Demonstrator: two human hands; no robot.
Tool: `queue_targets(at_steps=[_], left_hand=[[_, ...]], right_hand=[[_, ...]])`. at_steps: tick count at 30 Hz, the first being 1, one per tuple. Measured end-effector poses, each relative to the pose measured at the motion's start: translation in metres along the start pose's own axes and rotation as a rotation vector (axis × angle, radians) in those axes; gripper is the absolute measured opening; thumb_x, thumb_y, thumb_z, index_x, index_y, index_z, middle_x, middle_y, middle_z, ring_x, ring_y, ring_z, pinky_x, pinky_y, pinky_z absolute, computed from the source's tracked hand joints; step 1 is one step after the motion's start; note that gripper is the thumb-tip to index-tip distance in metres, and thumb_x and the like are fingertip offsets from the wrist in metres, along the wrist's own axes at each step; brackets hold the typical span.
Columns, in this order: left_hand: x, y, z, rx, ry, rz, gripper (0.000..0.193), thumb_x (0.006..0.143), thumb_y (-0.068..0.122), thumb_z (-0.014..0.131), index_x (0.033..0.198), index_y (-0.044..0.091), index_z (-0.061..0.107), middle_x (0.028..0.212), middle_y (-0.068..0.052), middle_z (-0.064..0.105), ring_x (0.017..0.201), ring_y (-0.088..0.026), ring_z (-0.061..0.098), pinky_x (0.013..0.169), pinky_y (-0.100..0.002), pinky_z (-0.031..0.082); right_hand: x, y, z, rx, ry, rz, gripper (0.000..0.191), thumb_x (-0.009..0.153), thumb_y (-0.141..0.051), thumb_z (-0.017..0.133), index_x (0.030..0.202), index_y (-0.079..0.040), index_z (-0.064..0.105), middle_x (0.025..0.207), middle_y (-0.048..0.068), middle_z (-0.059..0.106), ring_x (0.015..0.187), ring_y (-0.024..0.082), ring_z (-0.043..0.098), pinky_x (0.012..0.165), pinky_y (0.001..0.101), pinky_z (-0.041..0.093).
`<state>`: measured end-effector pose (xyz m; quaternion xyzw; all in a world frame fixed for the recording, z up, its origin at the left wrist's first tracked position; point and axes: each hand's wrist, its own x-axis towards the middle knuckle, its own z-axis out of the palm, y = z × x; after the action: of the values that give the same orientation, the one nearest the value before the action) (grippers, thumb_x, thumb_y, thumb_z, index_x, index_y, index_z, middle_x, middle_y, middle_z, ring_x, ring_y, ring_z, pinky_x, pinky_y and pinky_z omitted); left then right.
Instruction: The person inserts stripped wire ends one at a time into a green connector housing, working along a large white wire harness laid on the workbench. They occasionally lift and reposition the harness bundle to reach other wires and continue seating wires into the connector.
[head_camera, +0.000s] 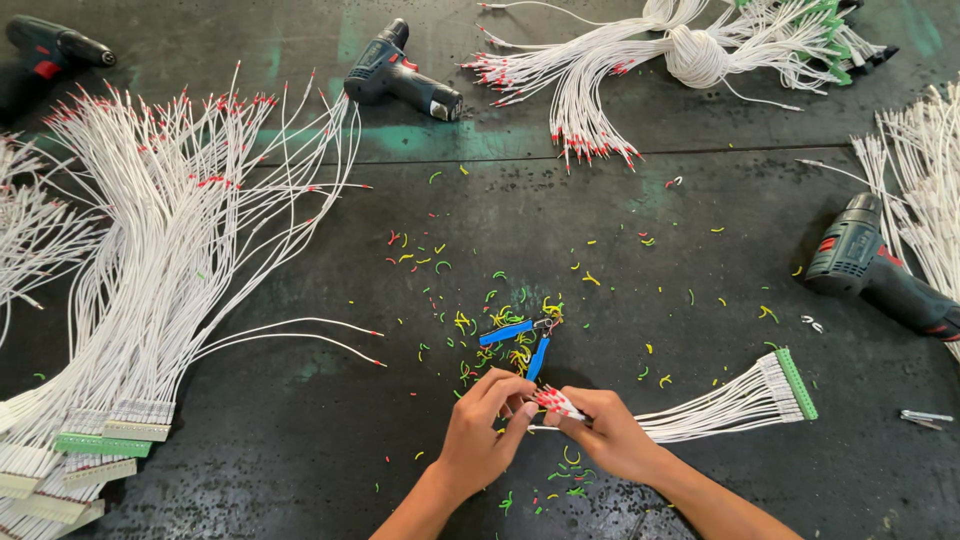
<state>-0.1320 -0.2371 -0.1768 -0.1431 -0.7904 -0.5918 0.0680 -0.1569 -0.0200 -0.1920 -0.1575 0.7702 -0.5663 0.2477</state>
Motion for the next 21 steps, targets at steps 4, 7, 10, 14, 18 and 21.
queue_targets(at_steps=[4, 7, 10, 14, 18, 21], left_hand=[[-0.004, -0.012, 0.006, -0.158, -0.024, -0.107, 0.006, 0.092, 0.002, 0.072, 0.095, 0.0, 0.067, 0.087, -0.007, 0.068, 0.072, -0.015, 0.066, 0.066, -0.029, 0.055], [-0.006, -0.016, 0.006, -0.182, -0.026, -0.14, 0.007, 0.09, 0.001, 0.073, 0.091, -0.001, 0.066, 0.084, -0.006, 0.069, 0.071, -0.014, 0.066, 0.066, -0.028, 0.055], [-0.006, -0.015, 0.003, -0.141, -0.042, -0.093, 0.008, 0.088, 0.0, 0.075, 0.09, 0.0, 0.067, 0.083, -0.006, 0.068, 0.07, -0.014, 0.066, 0.064, -0.027, 0.054], [-0.003, -0.01, -0.002, -0.039, -0.073, 0.027, 0.009, 0.086, -0.002, 0.074, 0.092, 0.001, 0.068, 0.086, -0.006, 0.069, 0.071, -0.017, 0.069, 0.064, -0.029, 0.056], [0.001, -0.005, -0.003, 0.144, 0.012, 0.121, 0.012, 0.084, -0.001, 0.077, 0.091, 0.002, 0.068, 0.085, -0.007, 0.068, 0.071, -0.021, 0.071, 0.061, -0.031, 0.056], [0.003, -0.003, -0.003, 0.164, 0.024, 0.121, 0.012, 0.083, -0.001, 0.078, 0.09, 0.002, 0.068, 0.084, -0.007, 0.068, 0.07, -0.022, 0.071, 0.061, -0.032, 0.056]], right_hand=[[-0.001, 0.005, -0.001, -0.015, -0.014, 0.019, 0.008, 0.095, -0.009, 0.069, 0.095, -0.001, 0.067, 0.072, -0.001, 0.055, 0.063, 0.005, 0.044, 0.051, 0.0288, 0.038], [-0.002, 0.008, -0.002, 0.01, 0.015, 0.063, 0.015, 0.097, -0.013, 0.071, 0.091, -0.002, 0.063, 0.071, -0.002, 0.048, 0.063, 0.004, 0.039, 0.051, 0.0285, 0.035], [-0.004, 0.012, -0.004, 0.047, 0.044, 0.095, 0.016, 0.096, -0.015, 0.071, 0.09, -0.004, 0.062, 0.069, -0.003, 0.046, 0.062, 0.004, 0.037, 0.051, 0.0278, 0.032], [-0.005, 0.016, -0.009, 0.084, 0.012, 0.032, 0.009, 0.099, -0.012, 0.066, 0.095, -0.005, 0.065, 0.072, -0.004, 0.047, 0.065, 0.003, 0.036, 0.053, 0.0263, 0.031], [-0.003, 0.011, -0.013, 0.162, -0.049, 0.032, 0.011, 0.096, -0.005, 0.06, 0.104, -0.004, 0.068, 0.076, -0.003, 0.055, 0.067, 0.003, 0.044, 0.058, 0.0257, 0.037], [-0.002, 0.003, -0.012, 0.084, -0.016, -0.001, 0.011, 0.099, -0.007, 0.062, 0.107, -0.004, 0.067, 0.077, -0.003, 0.059, 0.069, 0.003, 0.053, 0.061, 0.0246, 0.046]])
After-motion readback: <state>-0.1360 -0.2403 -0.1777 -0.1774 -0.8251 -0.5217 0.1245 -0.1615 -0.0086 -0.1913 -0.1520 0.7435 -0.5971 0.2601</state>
